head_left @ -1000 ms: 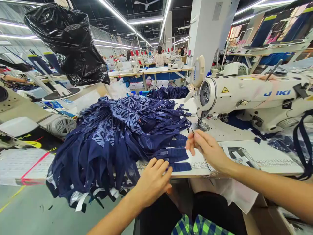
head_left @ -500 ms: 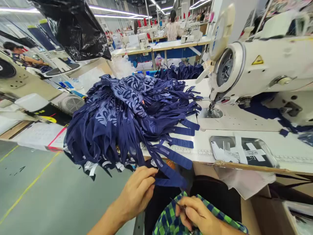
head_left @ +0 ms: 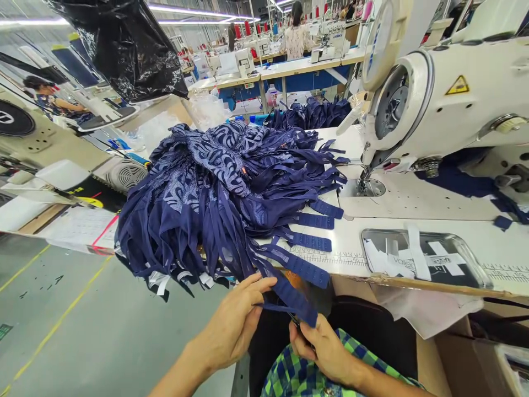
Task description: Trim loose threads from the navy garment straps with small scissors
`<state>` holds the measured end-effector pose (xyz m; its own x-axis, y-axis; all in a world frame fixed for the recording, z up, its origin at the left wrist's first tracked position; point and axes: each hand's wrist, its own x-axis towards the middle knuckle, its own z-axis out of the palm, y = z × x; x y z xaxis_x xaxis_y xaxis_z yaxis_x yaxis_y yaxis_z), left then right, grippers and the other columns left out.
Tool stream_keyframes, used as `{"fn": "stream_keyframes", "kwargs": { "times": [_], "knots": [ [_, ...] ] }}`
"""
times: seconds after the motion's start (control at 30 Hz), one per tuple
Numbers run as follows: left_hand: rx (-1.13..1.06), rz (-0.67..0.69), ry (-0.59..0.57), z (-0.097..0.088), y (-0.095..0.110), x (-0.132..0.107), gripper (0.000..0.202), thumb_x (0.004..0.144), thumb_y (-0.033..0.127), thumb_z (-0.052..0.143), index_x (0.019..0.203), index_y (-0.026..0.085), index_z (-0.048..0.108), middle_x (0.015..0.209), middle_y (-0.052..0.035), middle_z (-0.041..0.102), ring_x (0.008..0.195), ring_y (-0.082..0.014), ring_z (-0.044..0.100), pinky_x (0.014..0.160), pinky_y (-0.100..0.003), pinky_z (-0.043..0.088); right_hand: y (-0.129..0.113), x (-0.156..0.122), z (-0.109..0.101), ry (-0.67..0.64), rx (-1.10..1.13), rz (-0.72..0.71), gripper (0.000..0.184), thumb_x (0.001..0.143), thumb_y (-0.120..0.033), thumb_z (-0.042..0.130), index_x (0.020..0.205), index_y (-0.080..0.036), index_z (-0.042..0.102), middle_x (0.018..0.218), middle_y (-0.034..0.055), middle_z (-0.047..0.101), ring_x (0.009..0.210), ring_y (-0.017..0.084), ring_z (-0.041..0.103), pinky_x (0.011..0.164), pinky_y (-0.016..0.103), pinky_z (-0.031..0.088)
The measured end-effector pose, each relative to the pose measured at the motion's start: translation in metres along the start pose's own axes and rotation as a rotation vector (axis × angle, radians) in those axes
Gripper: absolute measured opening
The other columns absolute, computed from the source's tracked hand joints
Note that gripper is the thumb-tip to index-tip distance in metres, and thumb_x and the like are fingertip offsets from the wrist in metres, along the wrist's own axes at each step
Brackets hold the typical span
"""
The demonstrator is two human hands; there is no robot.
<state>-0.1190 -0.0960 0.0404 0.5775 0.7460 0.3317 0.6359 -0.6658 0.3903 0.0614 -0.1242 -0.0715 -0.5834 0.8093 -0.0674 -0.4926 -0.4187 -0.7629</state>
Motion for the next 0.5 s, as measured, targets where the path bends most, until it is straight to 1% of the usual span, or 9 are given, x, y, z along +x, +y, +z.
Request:
{"fn": "stream_keyframes", "kwargs": {
  "times": [0.07,0.13,0.17,0.23,0.27,0.33,0.4,0.47,0.5],
  "knots": [
    [-0.003,-0.005,-0.007,-0.004,0.001,-0.002,0.023,0.081,0.003,0.032,0.095,0.019,0.041,0.112,-0.0092,0.06,0.12,-0.0153,0.043,0.096,-0.032,0.044,-0.002,0.003,-0.003,0.08,0.06,0.046,0.041,0.082,-0.053,0.045,0.071,-0.014,0.046,0.038,-0.0075,0.024,0.036,0.005,0.019,0.041,0.022,0.016],
    [-0.002,0.006,-0.022,-0.006,0.003,-0.001,0.017,0.082,0.009,0.038,0.095,0.018,0.041,0.11,-0.0101,0.06,0.118,-0.0165,0.045,0.097,-0.034,0.043,-0.008,0.01,-0.002,0.14,0.138,0.048,0.043,0.08,-0.055,0.047,0.063,-0.015,0.041,0.039,-0.0071,0.023,0.035,0.004,0.016,0.04,0.022,0.015],
    [0.012,0.008,-0.031,-0.006,0.004,0.0,0.016,0.081,0.014,0.043,0.097,0.018,0.042,0.11,-0.0109,0.06,0.116,-0.0183,0.047,0.097,-0.036,0.043,-0.013,0.013,-0.001,0.134,0.16,0.027,0.045,0.079,-0.056,0.048,0.062,-0.016,0.04,0.041,-0.0068,0.024,0.036,0.004,0.016,0.04,0.022,0.015],
    [0.075,-0.01,-0.013,0.0,0.004,0.005,0.029,0.079,0.022,0.05,0.106,0.015,0.042,0.108,-0.0125,0.06,0.114,-0.0222,0.048,0.095,-0.04,0.044,-0.02,0.02,0.003,0.073,0.148,-0.044,0.044,0.08,-0.057,0.046,0.066,-0.015,0.043,0.043,-0.0064,0.026,0.037,0.004,0.017,0.041,0.022,0.015],
    [0.113,-0.015,0.014,0.005,0.002,0.008,0.037,0.079,0.023,0.05,0.113,0.013,0.04,0.107,-0.0131,0.059,0.112,-0.0234,0.049,0.093,-0.04,0.044,-0.023,0.023,0.004,0.041,0.118,-0.08,0.043,0.082,-0.056,0.043,0.071,-0.014,0.046,0.044,-0.0063,0.027,0.038,0.005,0.019,0.042,0.022,0.016],
    [0.165,-0.002,0.106,0.016,-0.003,0.014,0.044,0.081,0.017,0.047,0.123,0.009,0.036,0.098,-0.0127,0.06,0.104,-0.0224,0.052,0.086,-0.038,0.047,-0.026,0.024,0.007,-0.013,0.017,-0.129,0.042,0.085,-0.053,0.04,0.079,-0.013,0.049,0.043,-0.0062,0.028,0.04,0.006,0.022,0.045,0.024,0.018],
    [0.179,0.048,0.209,0.026,-0.008,0.021,0.038,0.081,0.011,0.046,0.119,0.01,0.042,0.082,-0.0081,0.058,0.083,-0.0179,0.055,0.074,-0.034,0.046,-0.025,0.023,0.007,-0.031,-0.081,-0.133,0.043,0.086,-0.052,0.039,0.079,-0.011,0.05,0.044,-0.0055,0.029,0.041,0.006,0.023,0.046,0.025,0.019],
    [0.196,0.084,0.299,0.03,-0.011,0.027,0.025,0.079,0.007,0.051,0.103,0.014,0.052,0.068,-0.0021,0.053,0.063,-0.0122,0.048,0.063,-0.031,0.039,-0.023,0.02,0.005,-0.055,-0.145,-0.122,0.044,0.086,-0.053,0.04,0.076,-0.011,0.05,0.044,-0.0053,0.03,0.04,0.006,0.023,0.045,0.024,0.019],
    [0.214,0.092,0.34,0.031,-0.011,0.029,0.019,0.078,0.005,0.053,0.095,0.015,0.054,0.064,-0.0002,0.051,0.058,-0.0105,0.045,0.06,-0.03,0.036,-0.021,0.018,0.004,-0.061,-0.159,-0.123,0.044,0.085,-0.053,0.041,0.075,-0.011,0.051,0.043,-0.0053,0.03,0.04,0.005,0.022,0.044,0.023,0.018]
  ]
}}
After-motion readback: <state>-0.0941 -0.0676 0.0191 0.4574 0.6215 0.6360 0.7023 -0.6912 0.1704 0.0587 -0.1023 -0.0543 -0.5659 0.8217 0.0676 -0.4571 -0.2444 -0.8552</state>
